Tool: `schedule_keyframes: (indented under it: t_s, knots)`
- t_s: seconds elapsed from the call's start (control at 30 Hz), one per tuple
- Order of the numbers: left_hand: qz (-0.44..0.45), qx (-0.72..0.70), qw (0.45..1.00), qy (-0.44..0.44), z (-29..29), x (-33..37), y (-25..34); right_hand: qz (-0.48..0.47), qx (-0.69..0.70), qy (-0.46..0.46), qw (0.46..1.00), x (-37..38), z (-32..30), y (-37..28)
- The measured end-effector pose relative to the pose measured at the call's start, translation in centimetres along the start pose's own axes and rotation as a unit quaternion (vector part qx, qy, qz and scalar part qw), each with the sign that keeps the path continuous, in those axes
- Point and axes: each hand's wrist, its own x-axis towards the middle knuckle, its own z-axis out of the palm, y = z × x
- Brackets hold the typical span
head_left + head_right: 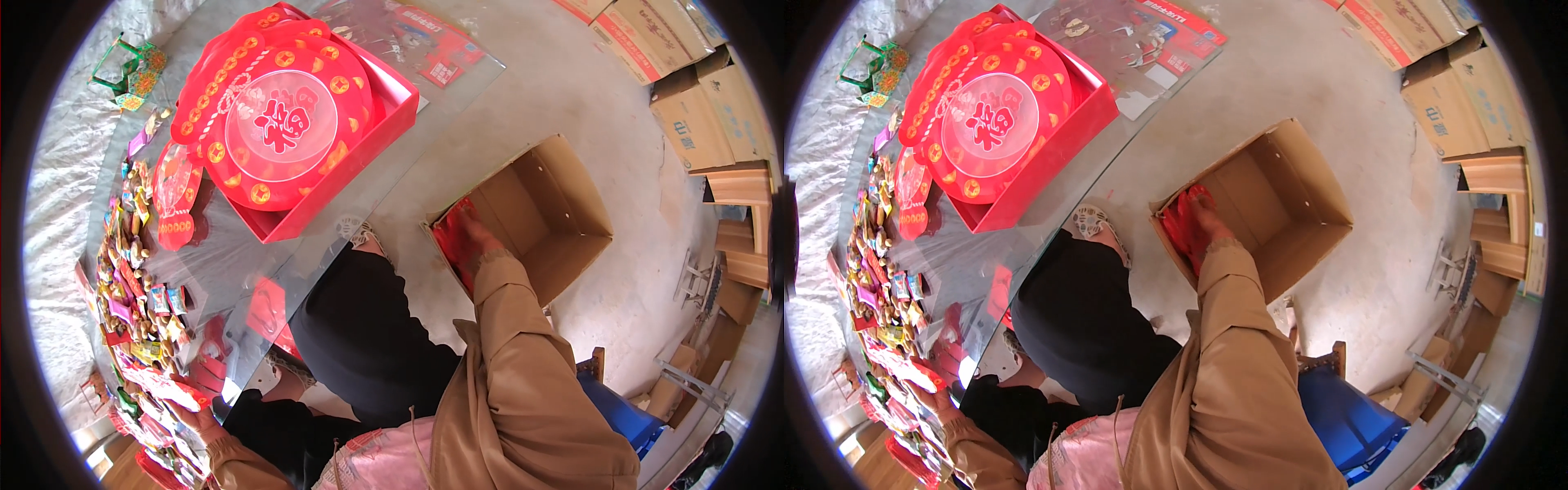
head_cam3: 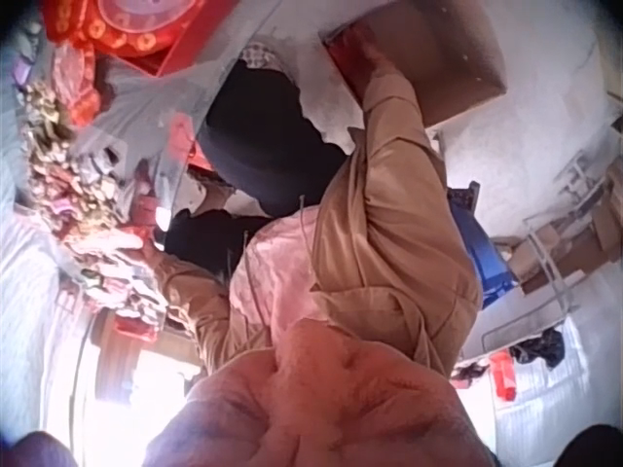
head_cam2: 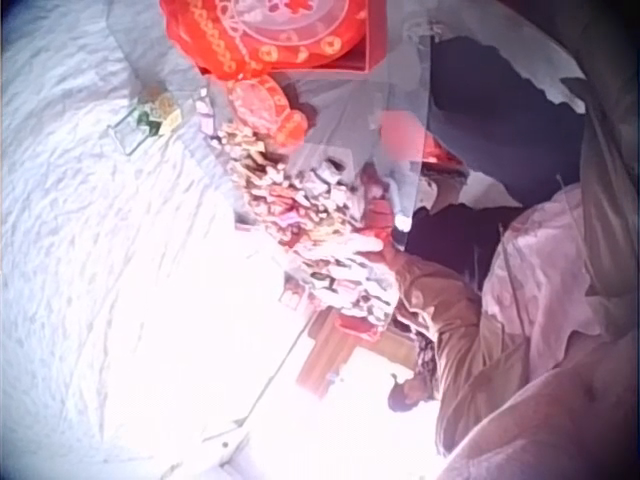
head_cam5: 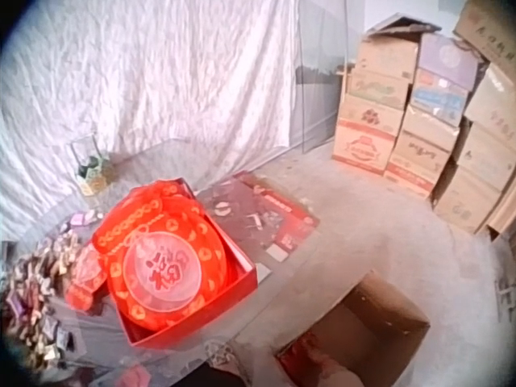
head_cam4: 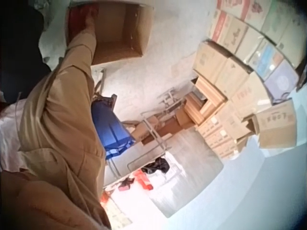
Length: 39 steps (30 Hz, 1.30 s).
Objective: Picking up various wrapped snacks and peanuts from a table and placing them into a small red decorative bag, then putting the bag into a cardboard box.
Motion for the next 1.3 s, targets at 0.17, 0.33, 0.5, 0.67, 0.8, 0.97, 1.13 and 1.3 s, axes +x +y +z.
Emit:
schedule_keyframes:
  t_s: [0.17, 0.33, 0.5, 0.67, 0.8, 0.97, 1.13, 1.3]
  knots:
    - [0.006, -0.031, 0.999, 0.039, -1.7, 0.2, 0.4, -0.004, 0.015, -0.033, 0.999, -0.7, -1.2, -1.4]
    - [0.003, -0.040, 0.998, 0.046, 0.2, -1.1, 1.5, 0.103, 0.071, -0.100, 0.987, -6.2, 1.3, -6.6]
    - [-0.010, -0.074, 0.996, 0.040, 1.9, -1.5, 1.8, 0.113, 0.092, -0.115, 0.983, -6.9, 2.4, -6.3]
    - [0.055, 0.005, 0.991, 0.119, 0.3, -1.0, 1.3, -0.033, 0.027, -0.096, 0.994, -4.4, 2.5, -2.0]
    - [0.025, -0.052, 0.997, 0.055, -0.1, -0.4, 0.2, 0.002, 0.038, -0.098, 0.994, -5.2, 0.8, -2.4]
    - [0.049, -0.005, 0.996, 0.070, 0.0, -1.0, 1.5, 0.110, 0.018, -0.054, 0.992, -6.4, 2.0, -3.4]
    - [0.036, 0.000, 0.998, 0.049, -0.2, -0.4, 0.8, 0.038, 0.013, -0.117, 0.992, -4.3, 0.9, -1.6]
    - [0.043, 0.009, 0.998, 0.048, -0.8, 0.0, 0.5, -0.016, -0.042, -0.052, 0.998, -5.3, 0.7, -3.7]
